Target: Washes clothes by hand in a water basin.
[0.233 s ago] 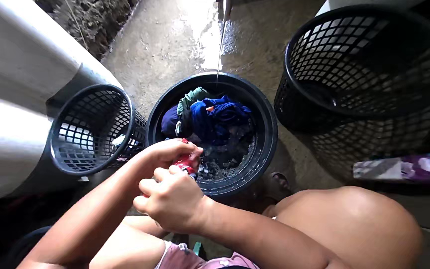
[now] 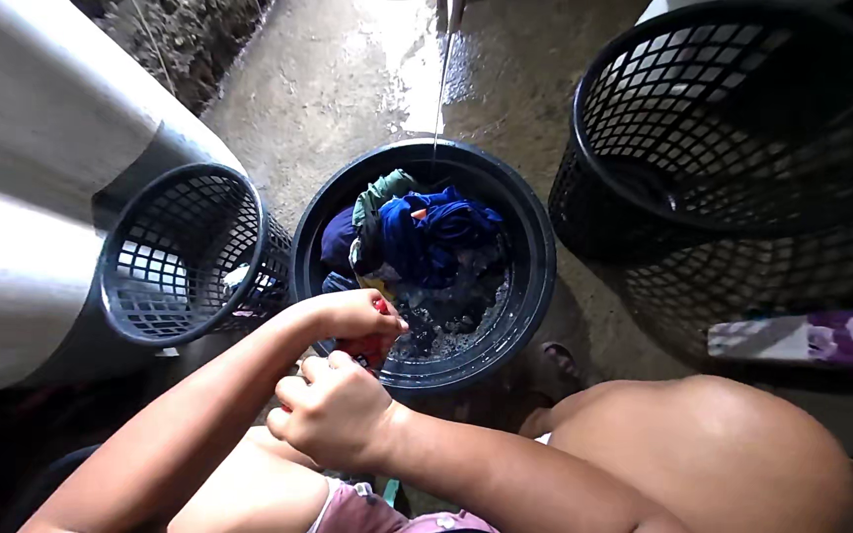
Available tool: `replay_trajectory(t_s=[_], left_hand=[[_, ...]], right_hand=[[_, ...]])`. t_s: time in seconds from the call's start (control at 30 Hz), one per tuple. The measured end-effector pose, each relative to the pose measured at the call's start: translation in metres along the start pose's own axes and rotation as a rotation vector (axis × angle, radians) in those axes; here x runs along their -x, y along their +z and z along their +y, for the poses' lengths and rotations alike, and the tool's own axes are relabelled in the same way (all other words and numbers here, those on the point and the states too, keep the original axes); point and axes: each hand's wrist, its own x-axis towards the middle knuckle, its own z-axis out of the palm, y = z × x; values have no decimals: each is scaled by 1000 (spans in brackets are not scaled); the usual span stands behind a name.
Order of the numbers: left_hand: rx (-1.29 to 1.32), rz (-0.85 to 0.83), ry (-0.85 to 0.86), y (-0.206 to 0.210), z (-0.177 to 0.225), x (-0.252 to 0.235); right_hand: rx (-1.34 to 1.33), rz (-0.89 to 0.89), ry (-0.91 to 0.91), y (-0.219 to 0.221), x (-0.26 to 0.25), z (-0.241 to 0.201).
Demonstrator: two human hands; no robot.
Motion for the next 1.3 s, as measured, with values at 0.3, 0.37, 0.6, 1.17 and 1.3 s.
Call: replay_trajectory(t_s=[0.3, 0.37, 0.6, 1.17, 1.3], left_hand=[[-218, 173, -86, -9, 1, 16], [-238, 336, -31, -19, -1, 36], [-311, 1351, 134, -54, -23, 171], [-241, 749, 100, 28, -114, 2], [-142, 517, 55, 40, -126, -48]], right_hand=[[-107, 12, -111, -2, -7, 8], [-200, 244, -171, 4, -7, 20], [-406, 191, 297, 33, 9, 109], [-513, -1142, 925, 86, 90, 183], [-711, -873, 820, 34, 20, 160]])
